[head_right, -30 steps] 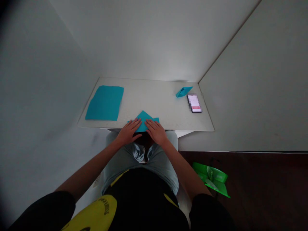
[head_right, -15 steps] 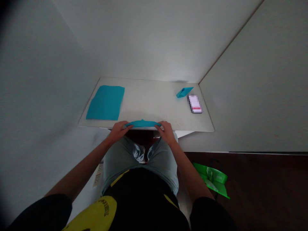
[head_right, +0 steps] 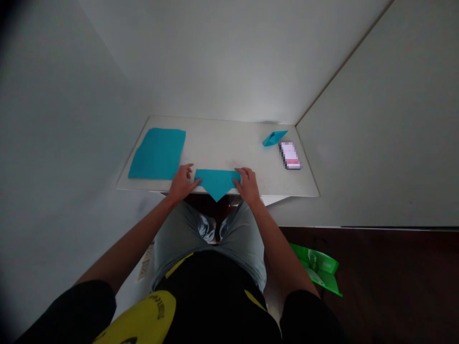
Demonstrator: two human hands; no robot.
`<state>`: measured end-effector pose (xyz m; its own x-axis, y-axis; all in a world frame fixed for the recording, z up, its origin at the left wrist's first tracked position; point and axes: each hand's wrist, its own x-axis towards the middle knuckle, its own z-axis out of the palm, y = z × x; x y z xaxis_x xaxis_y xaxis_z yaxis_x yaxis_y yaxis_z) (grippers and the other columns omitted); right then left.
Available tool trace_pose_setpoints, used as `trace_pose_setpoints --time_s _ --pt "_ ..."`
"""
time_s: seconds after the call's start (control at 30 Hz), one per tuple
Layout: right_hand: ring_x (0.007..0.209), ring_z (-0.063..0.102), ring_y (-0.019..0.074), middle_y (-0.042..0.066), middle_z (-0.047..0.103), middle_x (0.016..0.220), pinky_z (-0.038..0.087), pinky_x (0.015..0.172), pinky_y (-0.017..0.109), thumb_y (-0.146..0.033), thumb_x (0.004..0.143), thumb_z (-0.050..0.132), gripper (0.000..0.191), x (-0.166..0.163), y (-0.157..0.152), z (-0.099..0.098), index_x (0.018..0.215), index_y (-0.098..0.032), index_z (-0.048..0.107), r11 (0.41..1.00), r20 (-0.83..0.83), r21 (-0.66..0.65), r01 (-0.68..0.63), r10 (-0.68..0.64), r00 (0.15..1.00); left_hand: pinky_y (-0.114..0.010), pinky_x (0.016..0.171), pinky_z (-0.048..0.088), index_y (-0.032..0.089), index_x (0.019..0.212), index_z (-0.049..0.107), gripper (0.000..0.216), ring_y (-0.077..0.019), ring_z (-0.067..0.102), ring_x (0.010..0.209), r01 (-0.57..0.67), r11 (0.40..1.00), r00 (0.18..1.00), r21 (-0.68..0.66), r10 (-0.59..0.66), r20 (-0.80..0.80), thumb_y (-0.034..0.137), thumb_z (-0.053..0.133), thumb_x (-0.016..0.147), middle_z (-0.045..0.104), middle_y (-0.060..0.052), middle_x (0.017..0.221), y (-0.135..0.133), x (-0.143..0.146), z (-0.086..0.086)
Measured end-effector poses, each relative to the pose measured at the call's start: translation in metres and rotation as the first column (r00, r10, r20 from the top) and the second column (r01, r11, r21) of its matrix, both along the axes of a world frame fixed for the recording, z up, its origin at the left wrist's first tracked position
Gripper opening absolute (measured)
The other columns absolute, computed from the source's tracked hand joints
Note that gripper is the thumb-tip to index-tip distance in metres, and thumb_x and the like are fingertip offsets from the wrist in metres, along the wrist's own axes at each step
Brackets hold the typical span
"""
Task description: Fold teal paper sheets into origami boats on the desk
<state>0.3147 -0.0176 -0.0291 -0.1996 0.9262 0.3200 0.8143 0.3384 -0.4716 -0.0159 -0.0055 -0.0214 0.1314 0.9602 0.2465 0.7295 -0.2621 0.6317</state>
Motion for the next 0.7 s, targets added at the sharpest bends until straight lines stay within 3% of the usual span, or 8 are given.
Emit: trace_pose_setpoints --time_s 0.07,0.13,0.2,0.3,0.5,0.7 --pt "0.135 0.063 0.0313 0.014 0.07 0.146 0.049 0.115 0.05 -0.036 0.112 0.05 0.039 0.003 -0.009 0.002 0.143 -0.026 0.071 0.99 0.087 -0.027 -0.138 0.139 0.986 -0.046 0.114 0.053 0.018 0.14 0.068 0.046 -0.0284 0.068 0.124 0.082 0.993 0.995 0.082 -0.077 -0.068 0.037 0.073 0.098 0.071 -0.016 0.138 -0.007 -0.002 -0.001" --pt "0.137 0.065 0.0285 0.008 0.072 0.15 0.048 0.115 0.049 -0.036 0.113 0.05 0.038 0.008 -0.018 0.005 0.144 -0.03 0.072 0.967 0.143 -0.067 -0.245 0.252 0.957 -0.049 0.123 0.047 0.023 0.131 0.075 0.03 -0.027 0.064 0.139 0.232 0.97 0.966 0.078 -0.22 -0.134 0.034 0.06 0.107 0.073 -0.012 0.143 -0.015 -0.008 -0.001" --pt "0.143 0.063 0.0285 0.008 0.068 0.156 0.047 0.116 0.049 -0.042 0.112 0.056 0.043 0.016 -0.026 0.007 0.152 -0.03 0.067 0.95 0.163 -0.079 -0.301 0.31 0.937 -0.05 0.127 0.044 0.026 0.134 0.076 0.032 -0.0244 0.063 0.144 0.346 0.937 0.925 0.045 -0.333 -0.183 0.032 0.054 0.111 0.075 -0.009 0.144 -0.025 -0.015 -0.002" --pt "0.149 0.061 0.0298 0.009 0.064 0.161 0.047 0.117 0.05 -0.048 0.107 0.065 0.054 0.03 -0.034 0.008 0.158 -0.03 0.061 0.924 0.16 -0.095 -0.371 0.382 0.91 -0.053 0.132 0.037 0.026 0.146 0.07 0.043 -0.0251 0.059 0.151 0.454 0.891 0.869 0.022 -0.437 -0.234 0.04 0.065 0.106 0.07 -0.01 0.153 -0.036 -0.027 -0.005" --pt "0.14 0.069 0.0285 0.006 0.073 0.149 0.051 0.113 0.052 -0.036 0.11 0.058 0.039 0.041 -0.027 0.009 0.146 -0.033 0.072 0.907 0.067 -0.153 -0.392 0.405 0.912 -0.052 0.129 0.04 0.031 0.136 0.077 0.033 -0.0227 0.065 0.145 0.477 0.879 0.858 -0.024 -0.471 -0.203 0.033 0.059 0.109 0.074 -0.005 0.147 -0.031 -0.035 -0.007" --pt "0.123 0.077 0.0264 0.004 0.082 0.135 0.058 0.108 0.049 -0.042 0.108 0.064 0.028 0.035 -0.008 0.015 0.127 -0.034 0.083 0.892 -0.017 -0.128 -0.433 0.435 0.9 -0.047 0.116 0.052 0.033 0.115 0.086 0.027 -0.0243 0.075 0.128 0.505 0.858 0.853 -0.091 -0.513 -0.099 0.046 0.063 0.107 0.083 -0.005 0.13 -0.005 -0.031 0.009"
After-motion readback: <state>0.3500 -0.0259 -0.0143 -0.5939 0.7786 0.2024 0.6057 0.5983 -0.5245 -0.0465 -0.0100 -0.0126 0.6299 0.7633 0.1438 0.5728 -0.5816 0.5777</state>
